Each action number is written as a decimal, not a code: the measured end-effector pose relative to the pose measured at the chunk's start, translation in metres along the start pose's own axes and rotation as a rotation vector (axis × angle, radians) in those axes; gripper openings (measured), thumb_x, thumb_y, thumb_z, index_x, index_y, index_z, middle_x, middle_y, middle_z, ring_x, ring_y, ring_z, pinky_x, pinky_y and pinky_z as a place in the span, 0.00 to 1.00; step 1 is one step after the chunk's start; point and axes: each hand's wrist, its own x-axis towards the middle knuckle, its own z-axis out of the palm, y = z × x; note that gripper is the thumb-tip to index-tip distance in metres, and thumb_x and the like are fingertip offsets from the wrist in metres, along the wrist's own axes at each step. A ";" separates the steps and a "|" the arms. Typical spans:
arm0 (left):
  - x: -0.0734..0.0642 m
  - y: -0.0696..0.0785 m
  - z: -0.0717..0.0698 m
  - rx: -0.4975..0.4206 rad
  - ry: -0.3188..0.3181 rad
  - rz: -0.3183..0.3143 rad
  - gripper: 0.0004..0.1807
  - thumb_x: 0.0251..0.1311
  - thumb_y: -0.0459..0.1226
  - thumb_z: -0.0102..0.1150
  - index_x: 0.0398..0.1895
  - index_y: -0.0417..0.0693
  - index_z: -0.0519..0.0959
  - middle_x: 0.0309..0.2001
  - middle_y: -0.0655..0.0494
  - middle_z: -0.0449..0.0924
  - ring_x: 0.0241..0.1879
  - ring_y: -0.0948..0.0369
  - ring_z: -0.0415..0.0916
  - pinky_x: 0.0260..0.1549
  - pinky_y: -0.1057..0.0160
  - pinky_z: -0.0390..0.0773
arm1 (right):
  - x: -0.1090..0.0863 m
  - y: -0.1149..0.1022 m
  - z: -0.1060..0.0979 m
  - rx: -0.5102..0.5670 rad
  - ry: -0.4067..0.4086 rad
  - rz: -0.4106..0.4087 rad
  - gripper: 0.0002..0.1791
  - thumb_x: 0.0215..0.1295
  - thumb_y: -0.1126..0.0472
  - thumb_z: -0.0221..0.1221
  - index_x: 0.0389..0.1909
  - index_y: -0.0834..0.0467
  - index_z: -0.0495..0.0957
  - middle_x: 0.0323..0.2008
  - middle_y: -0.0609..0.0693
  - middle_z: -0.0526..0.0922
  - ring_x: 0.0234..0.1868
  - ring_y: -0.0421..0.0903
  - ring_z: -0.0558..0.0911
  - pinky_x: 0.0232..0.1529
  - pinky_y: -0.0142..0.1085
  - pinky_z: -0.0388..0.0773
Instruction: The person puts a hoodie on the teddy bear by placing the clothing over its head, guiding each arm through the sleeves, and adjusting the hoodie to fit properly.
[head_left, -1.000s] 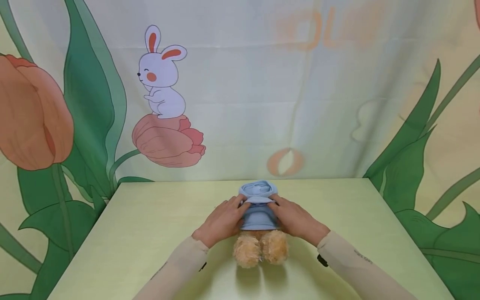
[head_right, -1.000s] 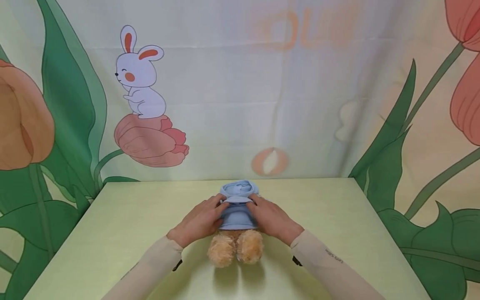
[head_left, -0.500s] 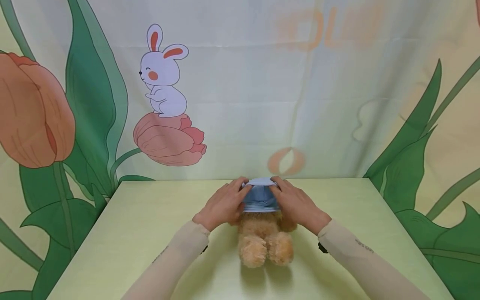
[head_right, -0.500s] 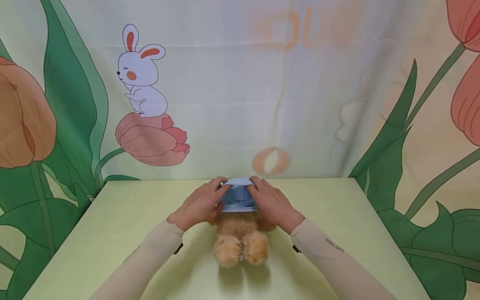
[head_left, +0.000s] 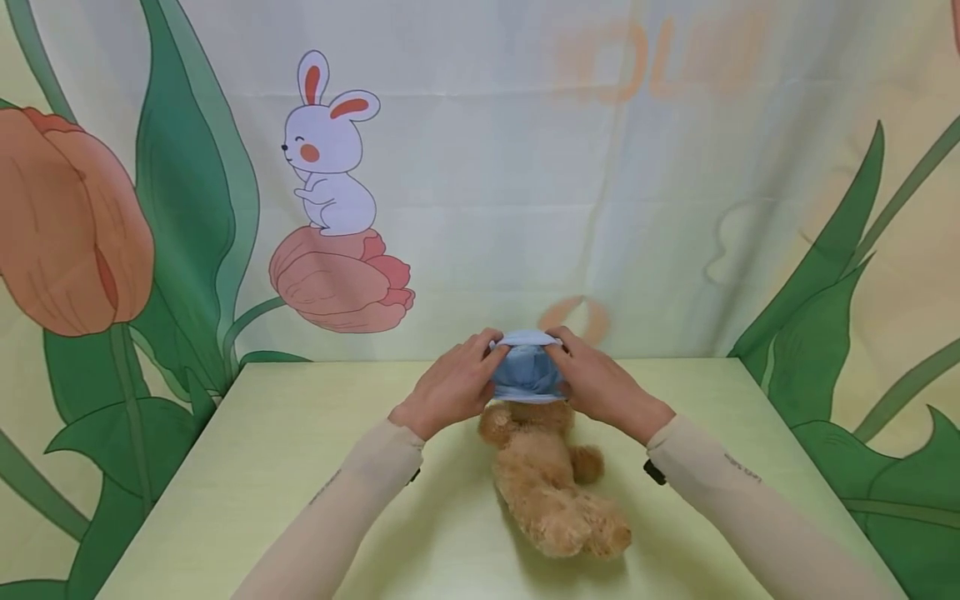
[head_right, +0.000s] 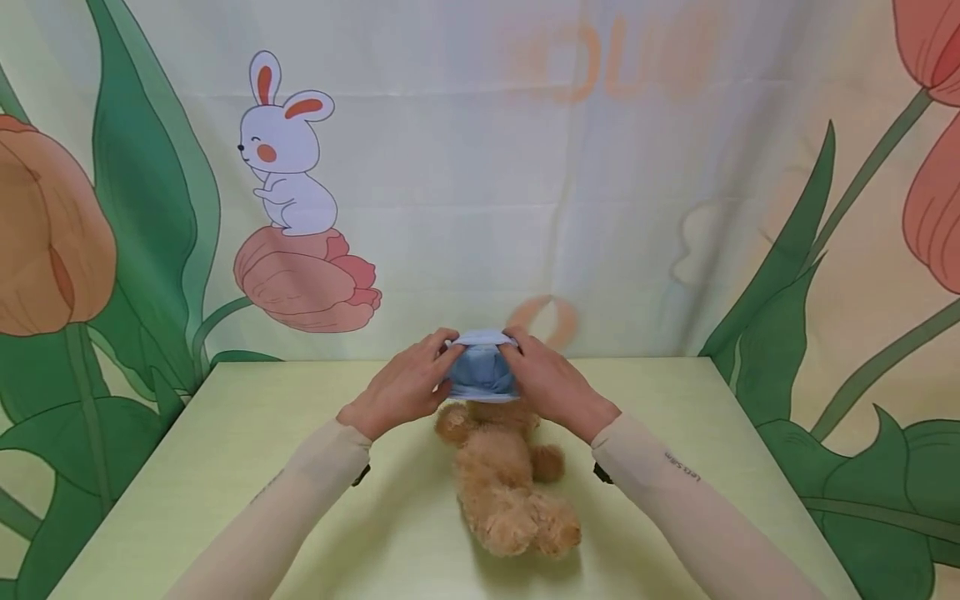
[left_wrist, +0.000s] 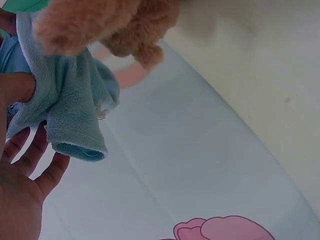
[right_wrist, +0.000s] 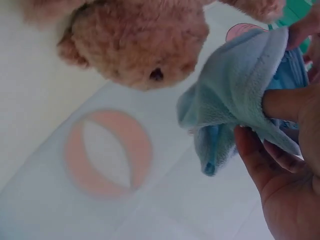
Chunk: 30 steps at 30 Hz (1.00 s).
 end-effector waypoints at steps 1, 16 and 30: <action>0.002 -0.001 -0.001 0.007 0.006 0.003 0.27 0.58 0.36 0.66 0.60 0.41 0.73 0.60 0.45 0.69 0.46 0.54 0.76 0.42 0.58 0.81 | 0.001 0.002 -0.001 -0.012 0.014 -0.009 0.33 0.58 0.68 0.67 0.65 0.64 0.68 0.66 0.58 0.66 0.52 0.52 0.80 0.42 0.39 0.81; 0.029 -0.015 0.009 0.145 0.067 0.037 0.26 0.62 0.40 0.62 0.63 0.44 0.71 0.63 0.46 0.68 0.54 0.53 0.73 0.53 0.55 0.76 | 0.012 0.033 0.008 -0.205 0.196 -0.085 0.30 0.62 0.69 0.62 0.65 0.66 0.67 0.66 0.61 0.66 0.58 0.56 0.76 0.38 0.40 0.82; 0.039 -0.035 0.039 0.264 0.042 0.073 0.29 0.64 0.45 0.60 0.65 0.44 0.69 0.66 0.47 0.66 0.57 0.53 0.73 0.57 0.56 0.74 | 0.026 0.055 0.036 -0.301 0.222 -0.128 0.30 0.61 0.63 0.66 0.62 0.67 0.68 0.66 0.62 0.66 0.55 0.54 0.79 0.44 0.40 0.83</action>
